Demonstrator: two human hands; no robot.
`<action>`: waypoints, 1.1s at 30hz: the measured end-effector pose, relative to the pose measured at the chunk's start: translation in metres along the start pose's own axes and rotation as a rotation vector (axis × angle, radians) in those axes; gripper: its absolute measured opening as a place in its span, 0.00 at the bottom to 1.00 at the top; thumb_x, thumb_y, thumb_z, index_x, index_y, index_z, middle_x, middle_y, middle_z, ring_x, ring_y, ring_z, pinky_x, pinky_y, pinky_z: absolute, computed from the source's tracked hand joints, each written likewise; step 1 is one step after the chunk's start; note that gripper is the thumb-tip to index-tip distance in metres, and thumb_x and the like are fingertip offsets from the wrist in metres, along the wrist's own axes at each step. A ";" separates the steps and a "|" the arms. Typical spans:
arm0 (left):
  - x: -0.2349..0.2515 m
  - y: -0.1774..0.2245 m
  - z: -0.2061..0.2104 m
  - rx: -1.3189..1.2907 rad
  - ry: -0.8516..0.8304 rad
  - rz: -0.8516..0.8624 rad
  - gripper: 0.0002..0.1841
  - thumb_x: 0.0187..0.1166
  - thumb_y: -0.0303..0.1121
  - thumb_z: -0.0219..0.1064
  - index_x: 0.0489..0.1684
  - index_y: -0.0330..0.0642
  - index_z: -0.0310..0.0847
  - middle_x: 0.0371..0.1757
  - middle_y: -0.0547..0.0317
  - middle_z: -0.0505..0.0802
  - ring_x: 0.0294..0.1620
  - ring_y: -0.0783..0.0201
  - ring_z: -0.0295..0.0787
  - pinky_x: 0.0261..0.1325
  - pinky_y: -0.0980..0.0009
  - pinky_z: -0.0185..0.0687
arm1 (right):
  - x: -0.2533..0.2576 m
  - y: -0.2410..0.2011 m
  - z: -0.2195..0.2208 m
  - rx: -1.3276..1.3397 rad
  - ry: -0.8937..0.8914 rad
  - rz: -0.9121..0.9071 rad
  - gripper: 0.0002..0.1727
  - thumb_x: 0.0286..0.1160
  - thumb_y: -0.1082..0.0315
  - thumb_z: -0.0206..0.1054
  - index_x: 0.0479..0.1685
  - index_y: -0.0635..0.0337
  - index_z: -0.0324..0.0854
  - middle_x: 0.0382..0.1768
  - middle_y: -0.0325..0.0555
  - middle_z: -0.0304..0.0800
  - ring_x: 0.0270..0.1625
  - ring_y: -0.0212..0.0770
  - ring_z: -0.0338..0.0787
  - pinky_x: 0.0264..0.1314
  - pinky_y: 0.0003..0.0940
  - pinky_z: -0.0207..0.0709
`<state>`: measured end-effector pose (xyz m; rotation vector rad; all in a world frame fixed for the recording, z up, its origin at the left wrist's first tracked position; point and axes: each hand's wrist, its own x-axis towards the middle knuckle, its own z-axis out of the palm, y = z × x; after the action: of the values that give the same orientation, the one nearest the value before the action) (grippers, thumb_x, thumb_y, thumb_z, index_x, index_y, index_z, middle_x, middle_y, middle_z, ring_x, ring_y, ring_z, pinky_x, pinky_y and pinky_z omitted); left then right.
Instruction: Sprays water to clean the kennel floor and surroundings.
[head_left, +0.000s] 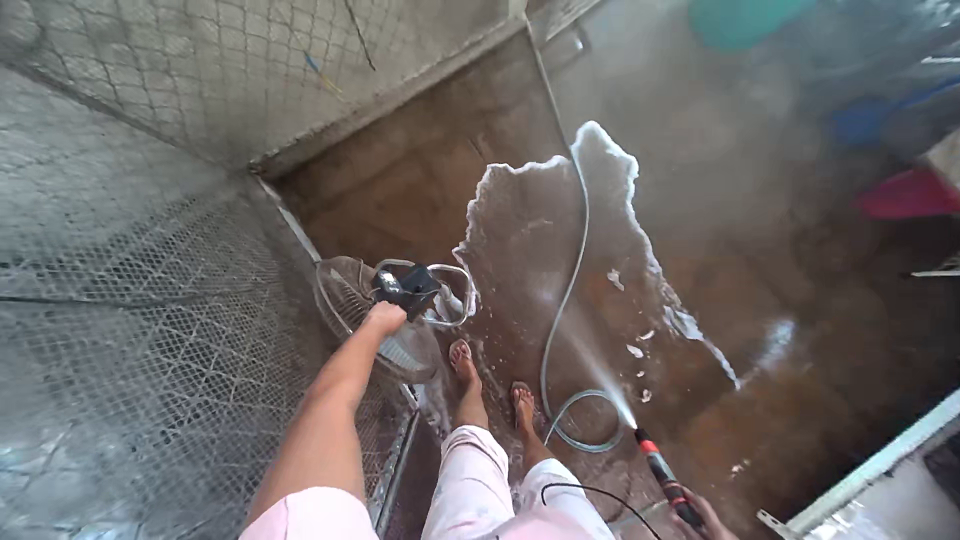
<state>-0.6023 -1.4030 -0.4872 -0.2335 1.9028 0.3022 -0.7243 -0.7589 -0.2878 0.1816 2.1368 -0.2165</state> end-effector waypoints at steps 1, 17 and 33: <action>-0.010 0.002 0.003 -0.018 0.002 -0.008 0.14 0.85 0.30 0.59 0.58 0.30 0.84 0.62 0.34 0.90 0.68 0.35 0.85 0.72 0.35 0.72 | 0.002 -0.002 -0.006 -0.001 0.018 -0.005 0.36 0.82 0.68 0.68 0.88 0.67 0.60 0.70 0.74 0.81 0.58 0.67 0.91 0.62 0.64 0.83; -0.110 0.143 -0.004 -0.143 0.055 -0.119 0.12 0.82 0.23 0.59 0.57 0.29 0.84 0.63 0.35 0.89 0.68 0.34 0.85 0.65 0.34 0.76 | 0.089 -0.020 -0.092 -0.199 -0.101 -0.338 0.30 0.83 0.67 0.69 0.85 0.60 0.71 0.58 0.71 0.90 0.54 0.67 0.92 0.60 0.64 0.83; -0.104 0.271 -0.002 -0.186 0.067 -0.100 0.13 0.83 0.30 0.63 0.55 0.31 0.87 0.63 0.32 0.89 0.68 0.33 0.84 0.67 0.32 0.75 | 0.127 -0.060 -0.098 -0.337 -0.214 -0.442 0.26 0.87 0.63 0.64 0.82 0.58 0.73 0.63 0.66 0.88 0.66 0.64 0.89 0.72 0.63 0.77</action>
<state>-0.6510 -1.1455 -0.3631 -0.4667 1.9232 0.4089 -0.8858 -0.7893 -0.3373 -0.4934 1.9412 -0.1200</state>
